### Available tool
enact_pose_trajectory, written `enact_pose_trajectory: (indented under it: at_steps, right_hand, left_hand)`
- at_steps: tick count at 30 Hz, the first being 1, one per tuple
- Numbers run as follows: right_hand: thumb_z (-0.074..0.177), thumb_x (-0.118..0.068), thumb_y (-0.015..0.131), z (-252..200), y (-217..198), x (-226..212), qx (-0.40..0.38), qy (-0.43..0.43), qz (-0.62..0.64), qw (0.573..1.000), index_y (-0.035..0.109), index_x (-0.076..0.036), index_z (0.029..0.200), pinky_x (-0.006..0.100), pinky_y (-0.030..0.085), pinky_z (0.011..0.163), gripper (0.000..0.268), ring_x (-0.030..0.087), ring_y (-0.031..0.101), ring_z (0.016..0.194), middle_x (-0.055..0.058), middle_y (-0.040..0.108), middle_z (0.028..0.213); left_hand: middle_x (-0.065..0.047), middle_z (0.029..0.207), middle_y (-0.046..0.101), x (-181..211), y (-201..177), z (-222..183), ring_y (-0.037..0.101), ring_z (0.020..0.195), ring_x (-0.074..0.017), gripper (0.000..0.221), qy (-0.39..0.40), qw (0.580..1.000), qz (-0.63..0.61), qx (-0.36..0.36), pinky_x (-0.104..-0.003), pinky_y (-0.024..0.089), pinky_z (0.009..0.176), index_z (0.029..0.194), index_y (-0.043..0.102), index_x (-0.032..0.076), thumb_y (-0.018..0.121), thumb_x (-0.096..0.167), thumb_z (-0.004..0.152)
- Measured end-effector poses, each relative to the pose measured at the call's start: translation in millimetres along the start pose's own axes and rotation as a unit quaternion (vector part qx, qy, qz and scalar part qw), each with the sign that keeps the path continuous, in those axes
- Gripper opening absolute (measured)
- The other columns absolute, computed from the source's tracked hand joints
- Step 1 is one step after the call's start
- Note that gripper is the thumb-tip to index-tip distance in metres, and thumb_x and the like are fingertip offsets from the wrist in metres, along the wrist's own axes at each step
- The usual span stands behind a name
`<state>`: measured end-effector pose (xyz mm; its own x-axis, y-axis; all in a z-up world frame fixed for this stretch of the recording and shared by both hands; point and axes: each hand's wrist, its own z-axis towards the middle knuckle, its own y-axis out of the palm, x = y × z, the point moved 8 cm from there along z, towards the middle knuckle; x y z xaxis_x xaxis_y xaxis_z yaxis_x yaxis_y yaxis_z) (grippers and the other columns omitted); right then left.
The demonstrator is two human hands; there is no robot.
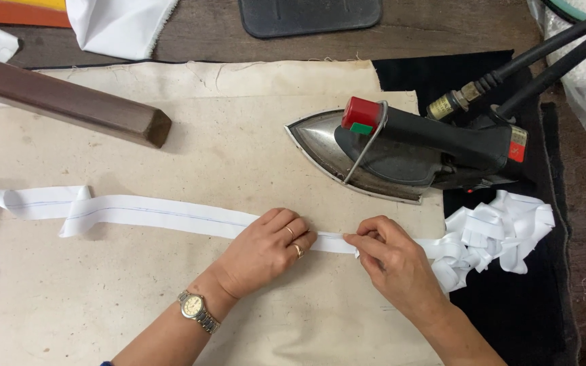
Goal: Ironing and pressing thin white fabric strips using a steam iron and a wooden pressing block to create crisp folds.
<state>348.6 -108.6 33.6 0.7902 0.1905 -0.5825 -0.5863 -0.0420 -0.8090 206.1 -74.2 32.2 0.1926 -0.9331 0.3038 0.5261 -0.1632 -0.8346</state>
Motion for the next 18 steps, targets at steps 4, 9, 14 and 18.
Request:
enact_pose_trajectory:
  at_steps: [4,9,14,18]
  right_hand:
    - [0.078,0.008,0.067,0.6,0.0,-0.7,-0.002,-0.007,-0.007,1.000,0.071,-0.008,0.105,0.024,0.052,0.064,0.031,0.013,0.056,0.068,0.004,0.057,0.092]
    - [0.076,0.008,0.068,-1.2,2.8,2.3,-0.010,-0.018,-0.019,1.000,0.071,-0.009,0.105,0.024,0.053,0.063,0.034,0.015,0.058,0.073,0.006,0.057,0.093]
    - [0.077,0.009,0.067,-0.5,1.5,0.2,-0.013,-0.021,-0.014,1.000,0.071,-0.008,0.106,0.024,0.053,0.066,0.033,0.016,0.058,0.075,0.006,0.057,0.093]
    - [0.075,0.011,0.066,-1.8,3.5,1.3,-0.016,-0.032,-0.022,0.999,0.070,-0.007,0.106,0.025,0.053,0.068,0.036,0.017,0.058,0.079,0.007,0.057,0.095]
  left_hand:
    - [-0.012,0.090,0.055,2.9,-0.7,-0.1,0.051,0.079,-0.0275,0.011,0.009,1.000,0.018,-0.005,-0.036,0.048,0.077,0.102,0.061,-0.004,0.055,-0.004,0.093]
    - [-0.012,0.093,0.054,2.9,3.3,-3.0,0.051,0.082,-0.0279,0.011,0.004,1.000,0.021,-0.006,-0.037,0.049,0.078,0.102,0.062,-0.004,0.055,-0.001,0.095]
    - [-0.011,0.092,0.054,3.1,5.1,-3.8,0.051,0.081,-0.0276,0.011,0.004,0.999,0.030,-0.012,-0.036,0.049,0.078,0.102,0.062,-0.005,0.055,-0.001,0.095]
    - [-0.010,0.091,0.053,3.8,4.1,-3.4,0.051,0.082,-0.0272,0.010,0.004,0.999,0.038,-0.004,-0.036,0.049,0.079,0.100,0.063,-0.005,0.057,-0.002,0.093]
